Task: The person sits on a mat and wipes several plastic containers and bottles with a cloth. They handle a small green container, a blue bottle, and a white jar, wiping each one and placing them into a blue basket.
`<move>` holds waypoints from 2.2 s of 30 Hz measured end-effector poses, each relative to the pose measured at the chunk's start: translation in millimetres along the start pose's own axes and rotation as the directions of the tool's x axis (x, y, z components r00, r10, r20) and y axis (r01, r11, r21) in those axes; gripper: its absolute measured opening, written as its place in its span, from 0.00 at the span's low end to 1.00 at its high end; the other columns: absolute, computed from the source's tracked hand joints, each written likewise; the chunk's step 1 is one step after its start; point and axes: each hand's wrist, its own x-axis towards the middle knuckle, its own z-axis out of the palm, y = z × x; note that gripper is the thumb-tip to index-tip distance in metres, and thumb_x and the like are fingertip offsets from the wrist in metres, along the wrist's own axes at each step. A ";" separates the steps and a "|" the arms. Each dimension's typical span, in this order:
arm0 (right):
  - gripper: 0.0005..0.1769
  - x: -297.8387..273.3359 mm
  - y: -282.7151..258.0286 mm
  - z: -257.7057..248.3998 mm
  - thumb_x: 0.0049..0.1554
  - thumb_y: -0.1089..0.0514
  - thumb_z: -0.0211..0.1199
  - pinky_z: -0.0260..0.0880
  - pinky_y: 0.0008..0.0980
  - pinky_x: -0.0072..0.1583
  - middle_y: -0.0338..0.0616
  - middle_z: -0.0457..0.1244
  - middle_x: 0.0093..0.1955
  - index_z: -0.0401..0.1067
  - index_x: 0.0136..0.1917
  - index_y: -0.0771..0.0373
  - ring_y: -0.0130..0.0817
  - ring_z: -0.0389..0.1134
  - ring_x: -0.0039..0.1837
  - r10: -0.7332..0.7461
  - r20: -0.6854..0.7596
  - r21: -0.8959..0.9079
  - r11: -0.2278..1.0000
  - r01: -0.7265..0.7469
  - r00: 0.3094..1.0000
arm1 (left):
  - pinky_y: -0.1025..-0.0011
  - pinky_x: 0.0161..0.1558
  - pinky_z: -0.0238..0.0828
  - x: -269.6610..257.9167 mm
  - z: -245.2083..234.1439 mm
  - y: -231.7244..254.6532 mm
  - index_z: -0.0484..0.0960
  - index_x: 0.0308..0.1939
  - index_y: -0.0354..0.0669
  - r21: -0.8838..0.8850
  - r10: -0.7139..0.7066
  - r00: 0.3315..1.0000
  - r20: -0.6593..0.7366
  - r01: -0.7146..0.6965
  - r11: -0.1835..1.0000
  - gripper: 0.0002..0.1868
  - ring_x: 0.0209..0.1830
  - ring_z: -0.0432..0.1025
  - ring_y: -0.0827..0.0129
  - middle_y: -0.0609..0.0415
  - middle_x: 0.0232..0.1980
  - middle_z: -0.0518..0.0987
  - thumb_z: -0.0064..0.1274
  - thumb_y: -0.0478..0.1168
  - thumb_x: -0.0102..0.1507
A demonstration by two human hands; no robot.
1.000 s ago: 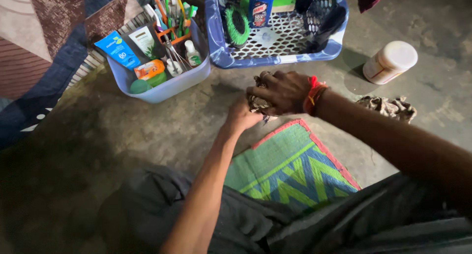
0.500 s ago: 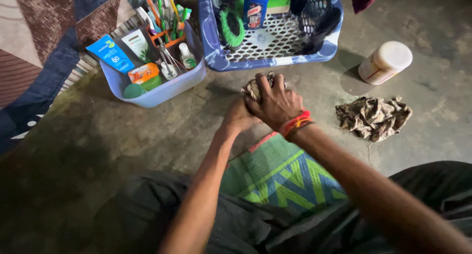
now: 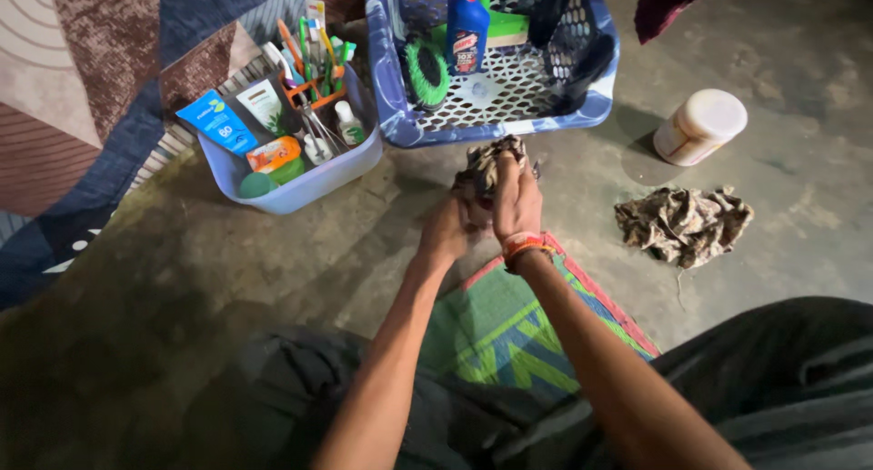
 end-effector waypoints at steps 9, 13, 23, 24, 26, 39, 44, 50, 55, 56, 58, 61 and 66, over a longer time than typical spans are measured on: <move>0.29 0.3 14.0 -72.3 0.64 0.41 0.46 0.70 0.44 0.55 0.54 0.68 0.55 0.69 0.62 0.67 0.45 0.72 0.53 0.103 0.113 0.120 0.986 -0.117 0.988 | 0.60 0.56 0.73 -18.8 -2.5 79.3 0.72 0.62 0.45 0.215 0.107 0.973 -0.206 -0.062 0.975 0.35 0.57 0.77 0.52 0.43 0.56 0.82 0.69 0.37 0.53; 0.36 -32.5 -1.2 -89.0 0.63 0.44 0.49 0.64 0.47 0.62 0.63 0.65 0.61 0.56 0.81 0.57 0.60 0.67 0.61 -0.115 0.320 -0.203 0.961 0.187 0.940 | 0.64 0.57 0.76 -18.0 1.0 81.3 0.70 0.65 0.45 0.030 0.137 0.956 -0.259 -0.134 0.990 0.34 0.57 0.79 0.60 0.47 0.57 0.82 0.64 0.33 0.55; 0.29 38.0 4.6 -117.0 0.65 0.43 0.43 0.69 0.43 0.58 0.49 0.69 0.57 0.66 0.74 0.55 0.43 0.70 0.56 0.321 0.448 0.254 0.849 -0.463 0.834 | 0.70 0.62 0.73 -25.8 4.0 178.5 0.65 0.71 0.46 -0.249 0.177 0.984 0.001 -0.171 0.953 0.38 0.65 0.72 0.65 0.49 0.66 0.75 0.65 0.39 0.59; 0.28 36.6 3.1 -124.0 0.66 0.45 0.44 0.69 0.40 0.60 0.49 0.70 0.57 0.68 0.73 0.58 0.42 0.71 0.56 0.134 0.400 0.153 0.966 -0.210 0.907 | 0.71 0.61 0.72 -23.2 6.6 182.3 0.66 0.71 0.45 -0.274 0.145 0.989 -0.003 -0.140 0.951 0.38 0.63 0.72 0.65 0.49 0.65 0.75 0.65 0.39 0.59; 0.27 24.5 -7.8 -130.2 0.67 0.45 0.46 0.69 0.36 0.60 0.51 0.71 0.56 0.71 0.70 0.61 0.40 0.72 0.55 -0.050 0.311 0.047 0.998 0.037 0.949 | 0.72 0.57 0.72 -19.7 15.5 191.2 0.68 0.67 0.42 -0.292 0.060 0.996 -0.059 -0.074 0.953 0.35 0.57 0.73 0.67 0.49 0.59 0.76 0.66 0.42 0.59; 0.32 20.3 -29.3 -148.8 0.65 0.35 0.41 0.77 0.48 0.50 0.52 0.71 0.52 0.67 0.64 0.63 0.48 0.74 0.50 0.152 0.735 0.570 0.388 -0.724 0.660 | 0.72 0.53 0.77 -10.8 33.0 255.4 0.77 0.54 0.35 -0.612 0.145 0.978 -0.147 -0.205 0.763 0.23 0.47 0.76 0.72 0.53 0.47 0.81 0.67 0.33 0.57; 0.36 3.2 -49.4 -149.8 0.66 0.37 0.41 0.79 0.47 0.48 0.62 0.69 0.54 0.67 0.66 0.70 0.55 0.74 0.50 0.026 0.858 0.493 0.237 -0.837 0.513 | 0.72 0.47 0.76 -9.2 22.1 254.0 0.79 0.53 0.36 -0.604 0.010 0.963 -0.269 -0.177 0.777 0.19 0.44 0.76 0.73 0.52 0.46 0.80 0.63 0.32 0.58; 0.33 -17.4 -61.2 -134.0 0.67 0.36 0.43 0.75 0.51 0.57 0.56 0.66 0.64 0.64 0.71 0.63 0.54 0.70 0.60 0.045 0.668 0.728 0.163 -0.665 0.743 | 0.71 0.47 0.76 -6.1 17.3 267.8 0.79 0.51 0.38 -0.467 -0.025 0.844 -0.536 -0.272 0.841 0.18 0.44 0.75 0.72 0.54 0.47 0.79 0.63 0.34 0.57; 0.36 -47.1 -89.0 -134.0 0.67 0.50 0.46 0.50 0.44 0.76 0.59 0.51 0.79 0.43 0.82 0.65 0.48 0.52 0.79 -0.332 0.157 0.381 0.889 0.253 0.930 | 0.72 0.53 0.76 -12.1 21.3 279.2 0.79 0.51 0.38 -0.124 0.161 0.789 -0.593 -0.287 0.950 0.21 0.48 0.77 0.71 0.55 0.49 0.82 0.65 0.36 0.55; 0.36 -50.4 -96.8 -138.5 0.65 0.52 0.46 0.51 0.42 0.76 0.58 0.52 0.78 0.44 0.82 0.66 0.47 0.54 0.78 -0.359 0.158 0.334 0.896 0.292 0.920 | 0.72 0.52 0.76 -15.2 22.9 280.6 0.79 0.51 0.38 -0.147 0.144 0.822 -0.551 -0.265 0.953 0.21 0.48 0.77 0.72 0.55 0.49 0.82 0.65 0.36 0.55; 0.37 -53.6 -106.2 -143.9 0.61 0.57 0.47 0.52 0.37 0.76 0.57 0.54 0.77 0.47 0.81 0.67 0.44 0.57 0.76 -0.412 0.165 0.237 0.898 0.369 0.896 | 0.72 0.52 0.77 -19.9 25.5 282.1 0.79 0.50 0.38 -0.191 0.110 0.879 -0.463 -0.220 0.957 0.21 0.47 0.77 0.73 0.54 0.47 0.82 0.65 0.36 0.54; 0.30 -47.9 -100.9 -148.7 0.68 0.53 0.44 0.51 0.37 0.78 0.56 0.56 0.77 0.54 0.79 0.69 0.46 0.57 0.79 -0.467 0.117 0.223 0.872 0.435 0.876 | 0.72 0.54 0.76 -20.4 25.5 283.7 0.79 0.50 0.38 -0.220 0.214 0.905 -0.368 -0.308 0.925 0.20 0.50 0.77 0.73 0.54 0.50 0.82 0.67 0.38 0.58; 0.28 -11.3 -55.5 -135.7 0.68 0.44 0.41 0.67 0.35 0.66 0.46 0.66 0.62 0.64 0.69 0.67 0.36 0.67 0.62 -0.001 0.280 0.746 0.630 -0.217 0.960 | 0.70 0.57 0.77 -24.4 20.4 283.3 0.78 0.54 0.37 -0.299 0.289 0.947 -0.141 -0.319 0.899 0.22 0.52 0.78 0.70 0.52 0.51 0.82 0.67 0.38 0.59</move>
